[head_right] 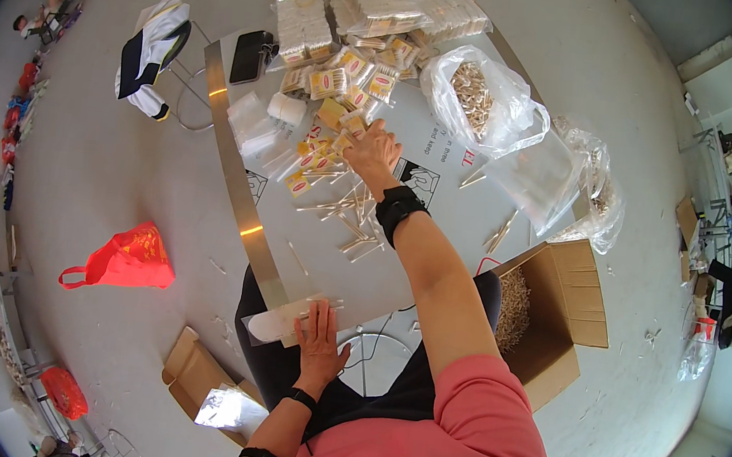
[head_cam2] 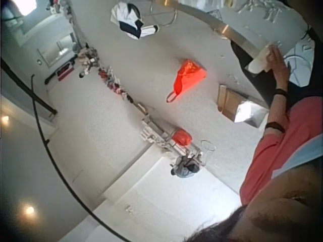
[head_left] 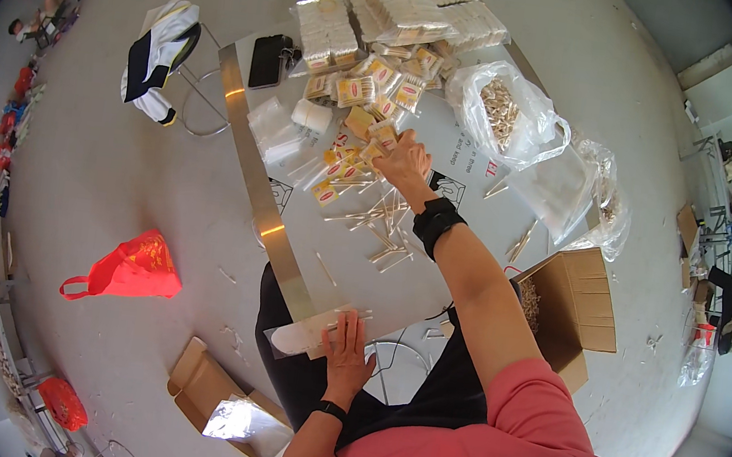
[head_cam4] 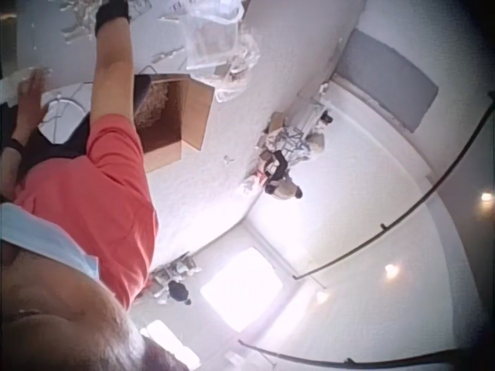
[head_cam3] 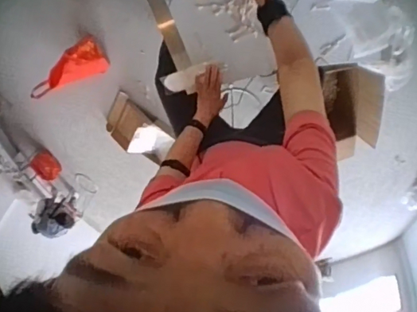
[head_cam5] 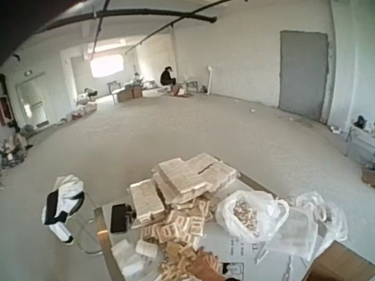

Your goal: Manually counting and placing cotton swabs into small plastic bags.

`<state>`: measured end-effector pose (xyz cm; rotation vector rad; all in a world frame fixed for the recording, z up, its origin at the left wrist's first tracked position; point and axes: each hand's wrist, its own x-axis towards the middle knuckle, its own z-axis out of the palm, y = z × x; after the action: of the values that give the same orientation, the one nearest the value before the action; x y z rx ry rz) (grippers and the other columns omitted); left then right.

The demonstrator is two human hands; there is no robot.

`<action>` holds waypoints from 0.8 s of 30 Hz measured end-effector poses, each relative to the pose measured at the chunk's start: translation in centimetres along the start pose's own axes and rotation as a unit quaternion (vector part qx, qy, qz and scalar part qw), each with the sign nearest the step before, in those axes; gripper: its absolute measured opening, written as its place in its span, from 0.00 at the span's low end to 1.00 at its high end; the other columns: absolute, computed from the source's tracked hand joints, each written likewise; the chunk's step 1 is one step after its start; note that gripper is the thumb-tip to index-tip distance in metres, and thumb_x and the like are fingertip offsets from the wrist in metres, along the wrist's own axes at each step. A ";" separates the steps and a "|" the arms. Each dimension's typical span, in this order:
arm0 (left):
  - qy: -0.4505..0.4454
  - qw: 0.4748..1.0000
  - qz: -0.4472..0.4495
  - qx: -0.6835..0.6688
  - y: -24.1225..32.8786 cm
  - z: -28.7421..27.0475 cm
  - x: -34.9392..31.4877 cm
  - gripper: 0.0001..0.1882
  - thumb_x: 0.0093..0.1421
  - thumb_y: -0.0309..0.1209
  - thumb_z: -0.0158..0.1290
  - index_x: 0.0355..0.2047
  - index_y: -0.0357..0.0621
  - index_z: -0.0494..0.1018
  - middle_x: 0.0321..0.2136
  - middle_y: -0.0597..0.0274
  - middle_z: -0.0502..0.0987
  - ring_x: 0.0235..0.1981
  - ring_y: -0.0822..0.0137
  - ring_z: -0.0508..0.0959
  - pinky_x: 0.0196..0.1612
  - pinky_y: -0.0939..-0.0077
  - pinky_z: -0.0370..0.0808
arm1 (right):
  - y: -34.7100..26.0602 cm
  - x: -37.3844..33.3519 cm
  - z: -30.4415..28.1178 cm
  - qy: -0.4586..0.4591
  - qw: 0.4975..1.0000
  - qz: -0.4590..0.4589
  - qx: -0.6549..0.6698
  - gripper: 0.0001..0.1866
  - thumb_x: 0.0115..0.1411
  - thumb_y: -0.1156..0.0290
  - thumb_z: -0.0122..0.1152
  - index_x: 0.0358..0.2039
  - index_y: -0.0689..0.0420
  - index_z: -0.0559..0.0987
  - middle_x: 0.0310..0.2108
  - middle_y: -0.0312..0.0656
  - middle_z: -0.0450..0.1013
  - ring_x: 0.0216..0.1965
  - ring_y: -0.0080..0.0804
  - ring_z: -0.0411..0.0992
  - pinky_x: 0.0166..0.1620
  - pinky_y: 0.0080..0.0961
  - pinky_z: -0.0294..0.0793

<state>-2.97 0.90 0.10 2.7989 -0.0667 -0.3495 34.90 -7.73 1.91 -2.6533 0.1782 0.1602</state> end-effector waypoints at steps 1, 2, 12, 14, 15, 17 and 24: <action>-0.007 1.000 -0.006 0.005 -0.2 0.0 -0.2 0.48 0.48 0.44 0.60 0.64 0.38 0.52 0.68 0.55 0.44 0.70 0.56 0.42 0.67 0.43 0.34 | -0.1 -0.1 0.1 -0.021 0.999 0.003 0.025 0.37 0.35 0.54 0.74 0.44 0.59 0.70 0.38 0.49 0.75 0.41 0.43 0.75 0.45 0.37 0.74; -0.006 1.000 -0.006 0.005 -0.2 0.0 -0.2 0.48 0.48 0.44 0.60 0.64 0.38 0.52 0.68 0.55 0.44 0.70 0.56 0.42 0.67 0.43 0.34 | 0.2 0.1 0.0 -0.021 0.999 0.002 0.025 0.37 0.35 0.54 0.74 0.44 0.59 0.70 0.38 0.49 0.75 0.41 0.43 0.75 0.45 0.37 0.74; 0.003 1.000 0.027 -0.014 0.9 0.4 0.6 0.48 0.48 0.44 0.60 0.64 0.39 0.52 0.68 0.56 0.45 0.70 0.56 0.42 0.66 0.42 0.34 | 4.5 14.2 -4.1 0.283 0.896 0.014 0.341 0.27 0.46 0.58 0.73 0.39 0.66 0.77 0.31 0.45 0.78 0.30 0.34 0.78 0.32 0.32 0.75; -0.008 1.000 0.008 -0.004 0.0 0.3 -0.1 0.48 0.48 0.44 0.60 0.64 0.39 0.51 0.68 0.55 0.45 0.70 0.55 0.42 0.66 0.42 0.34 | 2.5 10.5 -2.8 0.291 0.952 -0.065 0.069 0.25 0.48 0.61 0.70 0.40 0.66 0.77 0.30 0.52 0.78 0.31 0.44 0.78 0.33 0.36 0.75; -0.016 1.000 -0.006 -0.002 -0.3 0.1 -0.4 0.48 0.48 0.44 0.60 0.64 0.38 0.51 0.68 0.55 0.45 0.70 0.55 0.42 0.66 0.42 0.34 | 1.8 8.0 -2.8 0.227 0.959 -0.096 0.137 0.20 0.49 0.63 0.67 0.40 0.62 0.78 0.29 0.56 0.77 0.33 0.50 0.77 0.36 0.37 0.75; -0.023 1.000 -0.016 -0.001 -0.7 -0.1 -0.6 0.48 0.48 0.44 0.61 0.64 0.38 0.51 0.68 0.55 0.45 0.70 0.54 0.42 0.66 0.43 0.34 | 2.0 2.4 -3.3 0.188 0.937 -0.150 0.253 0.09 0.55 0.70 0.62 0.36 0.58 0.80 0.24 0.47 0.76 0.26 0.36 0.77 0.32 0.29 0.74; 0.005 1.000 0.007 0.004 -0.2 -0.4 -0.1 0.49 0.47 0.43 0.61 0.64 0.38 0.49 0.68 0.54 0.44 0.70 0.53 0.42 0.66 0.43 0.34 | 12.1 1.3 -9.5 0.352 0.902 -0.171 0.182 0.10 0.55 0.85 0.49 0.35 0.60 0.77 0.31 0.47 0.74 0.33 0.44 0.75 0.37 0.32 0.74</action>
<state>-2.97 1.22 0.49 2.8058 -0.0846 -0.3331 35.07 -22.91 4.63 -2.2024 -0.0324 -0.8711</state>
